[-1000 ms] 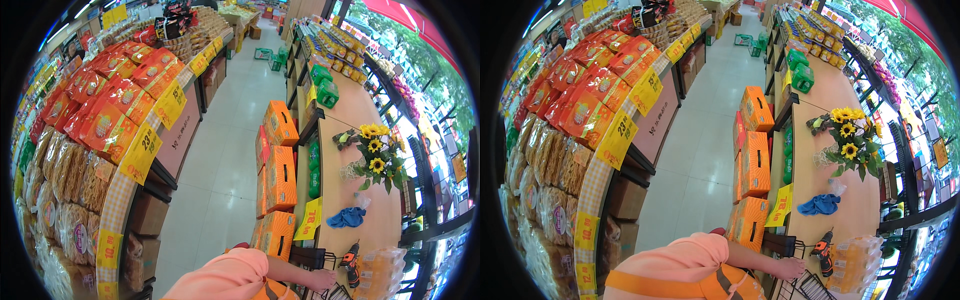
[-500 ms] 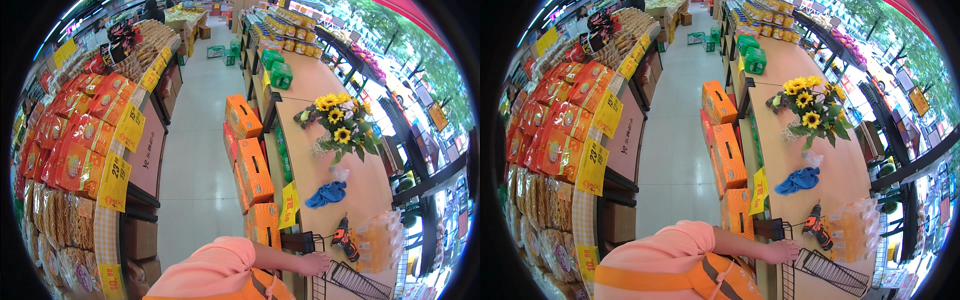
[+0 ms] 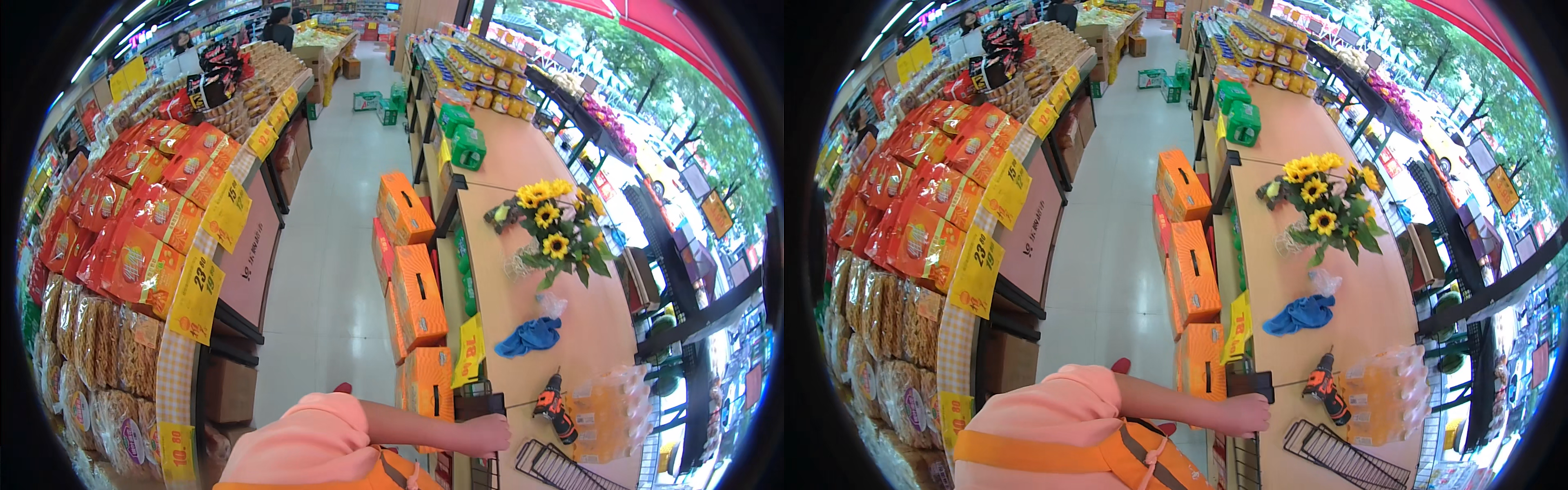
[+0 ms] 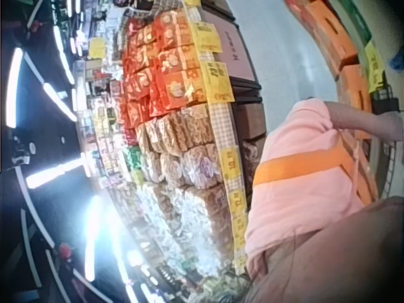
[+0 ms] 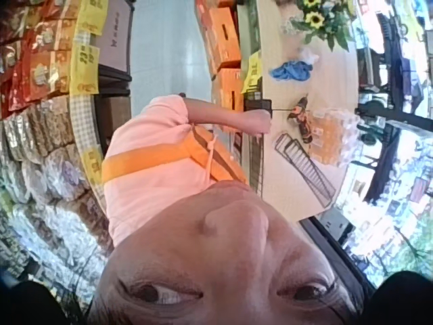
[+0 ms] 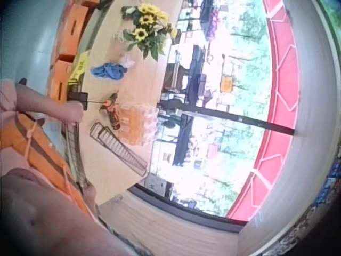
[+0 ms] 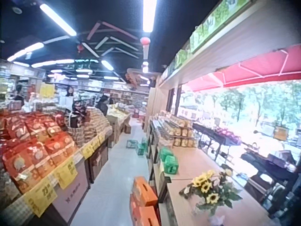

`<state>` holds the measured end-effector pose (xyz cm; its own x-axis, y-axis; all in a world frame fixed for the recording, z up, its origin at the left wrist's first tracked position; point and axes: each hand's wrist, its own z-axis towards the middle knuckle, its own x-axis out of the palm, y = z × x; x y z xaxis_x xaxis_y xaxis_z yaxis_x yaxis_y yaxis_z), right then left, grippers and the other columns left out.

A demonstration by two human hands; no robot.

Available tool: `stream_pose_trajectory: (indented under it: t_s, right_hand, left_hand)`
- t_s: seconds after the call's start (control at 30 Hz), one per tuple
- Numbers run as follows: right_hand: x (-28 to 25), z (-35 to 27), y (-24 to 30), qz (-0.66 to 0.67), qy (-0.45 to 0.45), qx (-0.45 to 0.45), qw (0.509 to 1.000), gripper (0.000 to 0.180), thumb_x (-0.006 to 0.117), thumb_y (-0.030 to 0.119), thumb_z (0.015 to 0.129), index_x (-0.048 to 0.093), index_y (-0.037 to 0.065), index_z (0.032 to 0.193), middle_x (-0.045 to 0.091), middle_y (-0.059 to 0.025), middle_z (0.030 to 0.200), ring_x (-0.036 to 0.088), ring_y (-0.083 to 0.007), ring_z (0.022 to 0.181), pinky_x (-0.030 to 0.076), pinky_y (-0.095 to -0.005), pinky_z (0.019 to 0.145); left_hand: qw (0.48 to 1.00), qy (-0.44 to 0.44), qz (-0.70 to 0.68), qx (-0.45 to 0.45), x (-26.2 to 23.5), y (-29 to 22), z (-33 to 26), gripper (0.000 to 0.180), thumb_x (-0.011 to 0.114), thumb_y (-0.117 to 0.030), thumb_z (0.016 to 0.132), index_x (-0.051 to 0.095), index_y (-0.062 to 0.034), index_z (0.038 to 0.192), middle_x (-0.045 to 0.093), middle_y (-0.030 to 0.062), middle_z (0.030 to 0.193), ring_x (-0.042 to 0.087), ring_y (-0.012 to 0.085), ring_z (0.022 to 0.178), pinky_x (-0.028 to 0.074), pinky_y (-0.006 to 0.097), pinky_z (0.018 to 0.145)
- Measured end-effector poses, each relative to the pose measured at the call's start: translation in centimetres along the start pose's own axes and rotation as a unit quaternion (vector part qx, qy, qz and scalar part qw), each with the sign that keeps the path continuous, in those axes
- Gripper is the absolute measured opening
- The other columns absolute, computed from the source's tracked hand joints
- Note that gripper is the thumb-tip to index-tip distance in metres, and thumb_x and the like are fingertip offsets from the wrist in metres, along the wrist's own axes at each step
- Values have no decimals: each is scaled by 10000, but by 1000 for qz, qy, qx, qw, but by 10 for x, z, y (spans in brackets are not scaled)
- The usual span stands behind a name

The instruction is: The person wipes a display table with a cloth, then uses a cordless drill to attach a metal wire shelf rail to the table edge. They handle screws and align the rail before fastening it.

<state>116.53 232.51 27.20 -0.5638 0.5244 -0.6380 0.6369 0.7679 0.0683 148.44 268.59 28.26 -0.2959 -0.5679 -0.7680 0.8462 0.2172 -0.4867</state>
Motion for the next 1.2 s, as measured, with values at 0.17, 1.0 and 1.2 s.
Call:
stream_pose_trajectory:
  t_s: [0.17,1.0,1.2]
  right_hand:
    - [-12,13,203,-43,-1,-174,984,557,589,542,833,627,107,1180,660,-182,1037,616,-336,1016,479,-405,866]
    - [-45,32,959,-194,-110,-534,816,263,678,341,825,691,133,986,655,-124,875,631,-315,844,512,-396,740]
    - [-147,85,1136,68,-299,-626,717,169,676,152,802,667,46,933,625,-105,823,621,-248,688,509,-336,630]
  left_hand:
    - [988,-35,33,-145,-113,43,-116,115,678,-149,690,617,-81,758,562,83,952,525,256,980,386,416,962]
    - [909,48,-72,-408,-407,375,-452,273,555,-281,834,664,-235,1079,669,70,898,624,325,790,498,433,673]
    - [895,28,32,-444,-529,468,-444,306,551,-302,836,654,-262,1121,655,59,810,614,318,691,490,414,622]
